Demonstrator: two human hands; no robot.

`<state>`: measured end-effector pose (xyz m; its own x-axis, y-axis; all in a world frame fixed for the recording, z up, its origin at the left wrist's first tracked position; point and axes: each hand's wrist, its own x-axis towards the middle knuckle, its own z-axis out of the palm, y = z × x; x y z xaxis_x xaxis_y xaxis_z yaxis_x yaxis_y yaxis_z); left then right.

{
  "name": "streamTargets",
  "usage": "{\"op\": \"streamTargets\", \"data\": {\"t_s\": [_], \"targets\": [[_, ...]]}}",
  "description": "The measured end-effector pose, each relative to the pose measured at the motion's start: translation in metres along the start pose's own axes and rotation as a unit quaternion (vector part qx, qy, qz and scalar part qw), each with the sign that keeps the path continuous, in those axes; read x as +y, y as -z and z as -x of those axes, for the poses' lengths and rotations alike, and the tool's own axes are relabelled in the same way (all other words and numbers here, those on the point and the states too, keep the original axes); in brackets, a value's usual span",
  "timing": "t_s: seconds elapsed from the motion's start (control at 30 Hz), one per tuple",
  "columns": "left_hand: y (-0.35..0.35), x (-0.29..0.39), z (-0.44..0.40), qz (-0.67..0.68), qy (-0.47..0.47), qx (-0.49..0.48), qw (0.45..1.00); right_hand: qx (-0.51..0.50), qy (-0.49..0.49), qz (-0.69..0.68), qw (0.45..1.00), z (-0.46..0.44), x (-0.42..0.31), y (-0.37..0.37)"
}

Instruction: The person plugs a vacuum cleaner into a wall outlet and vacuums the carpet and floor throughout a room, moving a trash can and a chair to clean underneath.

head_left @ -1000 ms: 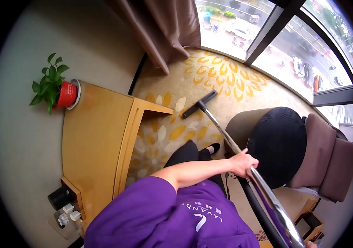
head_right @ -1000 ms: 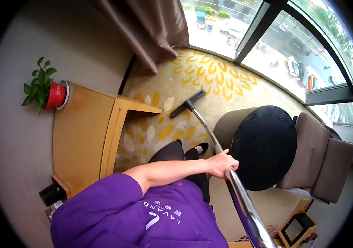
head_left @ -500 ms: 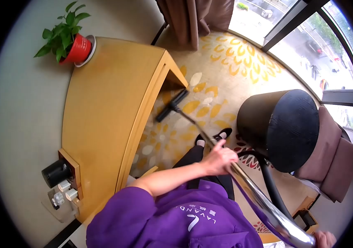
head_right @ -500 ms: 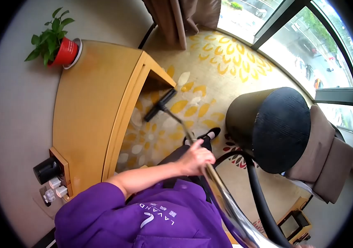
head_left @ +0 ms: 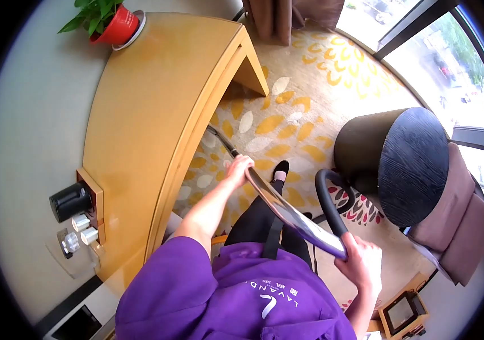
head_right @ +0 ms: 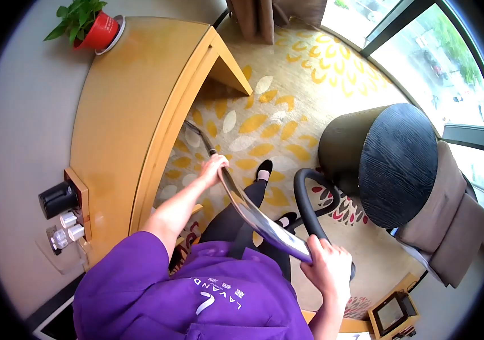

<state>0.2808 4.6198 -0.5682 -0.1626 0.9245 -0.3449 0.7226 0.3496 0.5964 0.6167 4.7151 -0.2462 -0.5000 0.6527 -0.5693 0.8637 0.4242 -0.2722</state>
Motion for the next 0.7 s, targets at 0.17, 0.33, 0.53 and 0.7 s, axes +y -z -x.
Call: {"op": "streamTargets", "data": {"t_s": [0.17,0.33,0.53,0.7], "targets": [[-0.054,0.104,0.048,-0.078,-0.043,-0.048,0.995,0.037,-0.102,-0.071,0.992,0.108,0.059,-0.021],[-0.131,0.246,0.103,-0.025,-0.198,-0.139,0.970,0.142,-0.248,-0.037,0.958,0.264,0.116,-0.012],[-0.196,0.375,0.181,0.161,-0.251,-0.160,0.941,0.119,-0.238,0.143,0.953,0.420,0.116,0.042],[-0.147,0.384,0.203,0.182,-0.263,-0.214,0.923,0.145,-0.216,0.222,0.940,0.436,0.072,0.063]]}}
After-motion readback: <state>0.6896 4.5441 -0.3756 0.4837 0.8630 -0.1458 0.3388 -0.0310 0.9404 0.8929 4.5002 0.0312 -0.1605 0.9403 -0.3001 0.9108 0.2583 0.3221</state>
